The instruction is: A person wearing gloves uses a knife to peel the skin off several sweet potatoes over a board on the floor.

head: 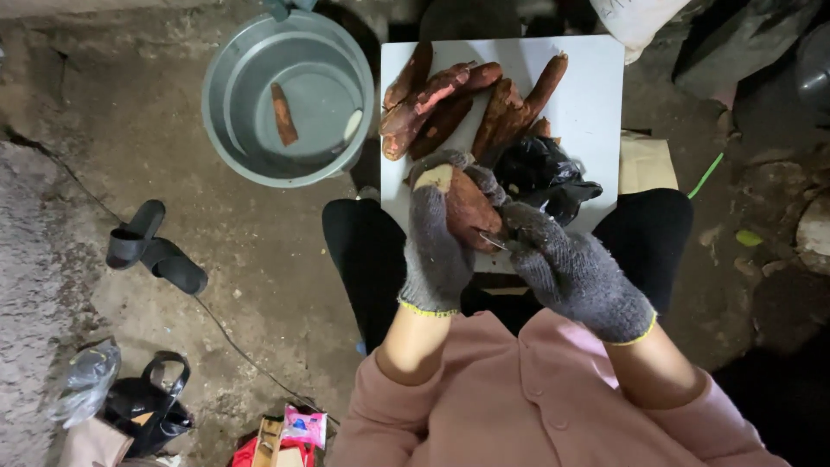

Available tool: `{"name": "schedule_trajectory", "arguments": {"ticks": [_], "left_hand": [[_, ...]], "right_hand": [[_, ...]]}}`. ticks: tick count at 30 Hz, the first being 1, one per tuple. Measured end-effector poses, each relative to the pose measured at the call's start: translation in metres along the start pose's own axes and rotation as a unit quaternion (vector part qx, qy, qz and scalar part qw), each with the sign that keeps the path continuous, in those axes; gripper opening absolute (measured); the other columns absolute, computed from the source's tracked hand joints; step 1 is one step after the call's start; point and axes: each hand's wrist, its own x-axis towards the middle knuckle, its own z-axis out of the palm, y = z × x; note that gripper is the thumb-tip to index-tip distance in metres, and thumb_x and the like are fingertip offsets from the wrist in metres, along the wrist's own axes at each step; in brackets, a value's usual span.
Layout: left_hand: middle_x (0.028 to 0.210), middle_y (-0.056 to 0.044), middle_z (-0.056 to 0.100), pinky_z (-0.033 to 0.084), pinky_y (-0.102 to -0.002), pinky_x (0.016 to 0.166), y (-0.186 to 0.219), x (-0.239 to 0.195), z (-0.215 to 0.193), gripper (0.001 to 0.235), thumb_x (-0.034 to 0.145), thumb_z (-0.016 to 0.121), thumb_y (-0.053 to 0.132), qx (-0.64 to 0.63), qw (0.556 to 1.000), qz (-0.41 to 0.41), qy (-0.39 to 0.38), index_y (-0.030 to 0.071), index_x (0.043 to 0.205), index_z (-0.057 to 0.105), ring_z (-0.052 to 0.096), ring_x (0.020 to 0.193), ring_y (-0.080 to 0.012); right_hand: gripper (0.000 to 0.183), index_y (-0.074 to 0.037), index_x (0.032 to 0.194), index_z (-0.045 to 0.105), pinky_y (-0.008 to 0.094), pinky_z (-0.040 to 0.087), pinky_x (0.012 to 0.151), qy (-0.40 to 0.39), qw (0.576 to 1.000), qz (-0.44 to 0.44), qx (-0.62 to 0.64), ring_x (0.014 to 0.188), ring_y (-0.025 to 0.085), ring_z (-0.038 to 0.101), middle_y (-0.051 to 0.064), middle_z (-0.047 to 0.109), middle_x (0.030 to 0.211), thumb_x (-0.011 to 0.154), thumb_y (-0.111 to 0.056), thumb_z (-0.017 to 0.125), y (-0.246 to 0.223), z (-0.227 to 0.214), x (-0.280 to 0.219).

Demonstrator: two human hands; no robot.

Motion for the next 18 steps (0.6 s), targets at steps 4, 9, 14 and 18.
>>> {"name": "schedule_trajectory", "arguments": {"ticks": [4, 9, 14, 18], "left_hand": [[0.126, -0.027, 0.056, 0.047, -0.048, 0.106, 0.003, -0.001, 0.003, 0.046, 0.103, 0.049, 0.036, 0.003, 1.0, -0.01, 0.001, 0.001, 0.134, 0.051, 0.059, 0.114, -0.0343], [0.117, -0.029, 0.059, 0.05, -0.049, 0.103, 0.008, 0.001, 0.006, 0.04, 0.103, 0.052, 0.034, 0.005, 1.0, -0.018, -0.004, 0.001, 0.126, 0.055, 0.062, 0.105, -0.0344], [0.104, -0.032, 0.063, 0.053, -0.049, 0.099, 0.013, -0.001, 0.003, 0.033, 0.104, 0.055, 0.03, 0.011, 0.999, -0.028, -0.011, 0.0, 0.115, 0.062, 0.067, 0.094, -0.0347], [0.098, -0.033, 0.065, 0.054, -0.049, 0.097, 0.012, -0.003, 0.001, 0.031, 0.104, 0.056, 0.029, 0.014, 0.999, -0.034, -0.019, -0.001, 0.11, 0.065, 0.069, 0.089, -0.0348]], "right_hand": [[0.032, -0.007, 0.125, 0.064, 0.054, 0.054, 0.056, -0.012, 0.998, -0.007, 0.064, 0.074, 0.051, 0.066, 0.025, 0.07, 0.082, 0.1, -0.027, 0.059, -0.018, -0.008, 0.011], [0.032, -0.007, 0.122, 0.065, 0.051, 0.057, 0.059, -0.03, 0.998, -0.009, 0.06, 0.078, 0.048, 0.069, 0.023, 0.073, 0.086, 0.099, -0.028, 0.061, -0.022, -0.015, 0.012], [0.029, 0.003, 0.125, 0.065, 0.048, 0.057, 0.072, -0.023, 0.994, 0.005, 0.111, 0.086, 0.05, 0.067, 0.03, 0.071, 0.092, 0.102, -0.013, 0.059, -0.021, -0.013, 0.012], [0.037, -0.009, 0.134, 0.063, 0.043, 0.058, 0.071, -0.026, 0.997, -0.048, 0.047, 0.085, 0.04, 0.071, 0.017, 0.074, 0.107, 0.102, -0.026, 0.055, 0.004, -0.004, 0.009]]}}
